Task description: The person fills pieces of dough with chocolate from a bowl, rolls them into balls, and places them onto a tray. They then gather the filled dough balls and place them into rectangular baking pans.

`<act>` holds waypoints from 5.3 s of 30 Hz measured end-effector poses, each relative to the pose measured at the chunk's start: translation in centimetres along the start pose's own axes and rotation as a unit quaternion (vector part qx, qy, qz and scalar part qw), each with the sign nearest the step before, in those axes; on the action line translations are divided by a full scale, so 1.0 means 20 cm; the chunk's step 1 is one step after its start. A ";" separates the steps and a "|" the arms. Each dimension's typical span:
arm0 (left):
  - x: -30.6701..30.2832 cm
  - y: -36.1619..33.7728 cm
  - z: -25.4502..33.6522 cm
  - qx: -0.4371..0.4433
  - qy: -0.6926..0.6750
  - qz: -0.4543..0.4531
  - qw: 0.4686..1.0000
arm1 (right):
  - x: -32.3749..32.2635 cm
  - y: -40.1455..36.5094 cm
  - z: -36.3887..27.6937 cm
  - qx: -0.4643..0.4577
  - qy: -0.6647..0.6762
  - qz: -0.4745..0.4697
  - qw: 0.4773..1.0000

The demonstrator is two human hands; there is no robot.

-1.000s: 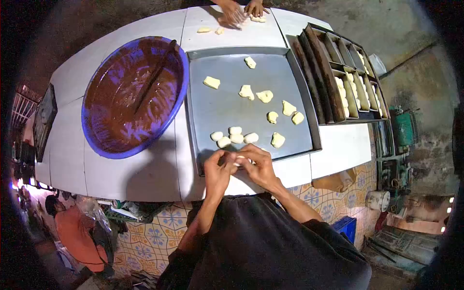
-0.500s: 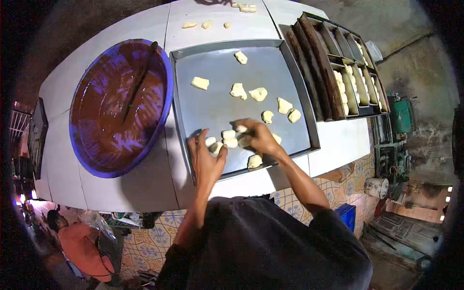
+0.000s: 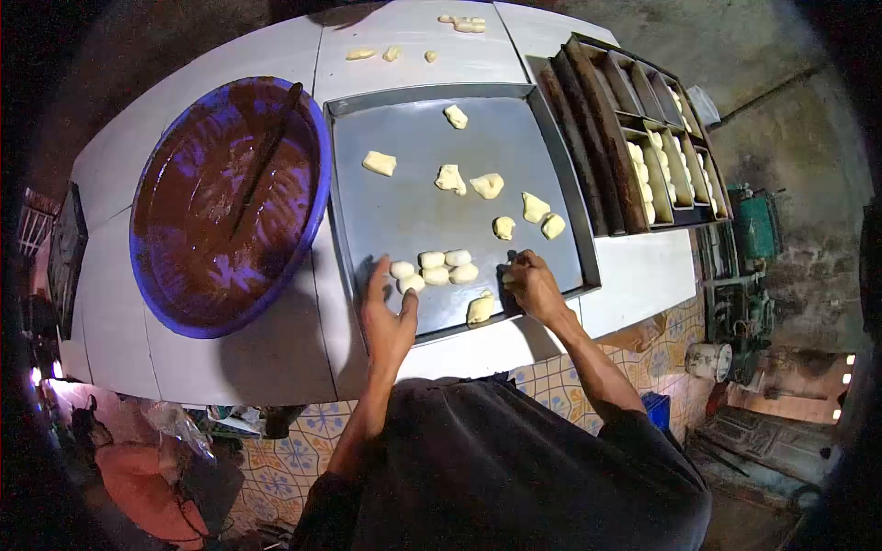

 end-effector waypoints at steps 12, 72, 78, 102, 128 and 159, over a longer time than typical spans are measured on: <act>-0.08 -0.13 0.22 -0.045 -0.291 0.071 0.953 | -0.05 0.14 -0.72 -0.011 0.437 0.105 0.893; 0.08 -0.20 0.14 -0.083 -0.249 -0.060 0.963 | 0.07 -0.08 -0.57 0.087 0.455 0.114 0.879; 0.14 -0.19 0.14 0.062 -0.338 -0.171 0.923 | 0.05 -0.08 -0.35 0.136 0.650 -0.298 0.685; -0.03 -0.12 0.11 -0.042 -0.315 -0.028 0.948 | -0.25 0.25 -0.42 -0.012 0.395 -0.010 0.919; 0.00 -0.27 0.00 -0.257 -0.331 -0.235 0.877 | -0.09 -0.11 -0.75 -0.191 0.312 -0.079 0.927; -0.22 -0.02 0.08 -0.181 -0.557 -0.093 0.805 | 0.00 0.33 0.07 0.034 0.198 0.139 0.970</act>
Point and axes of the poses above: each hand's wrist, its own y-axis towards the middle knuckle, its own x-axis out of the palm, z = x × y, the point moved 3 cm from there along y, towards the middle knuckle, and after that the axes turned 2 degrees about z, right-handed, at the moved point
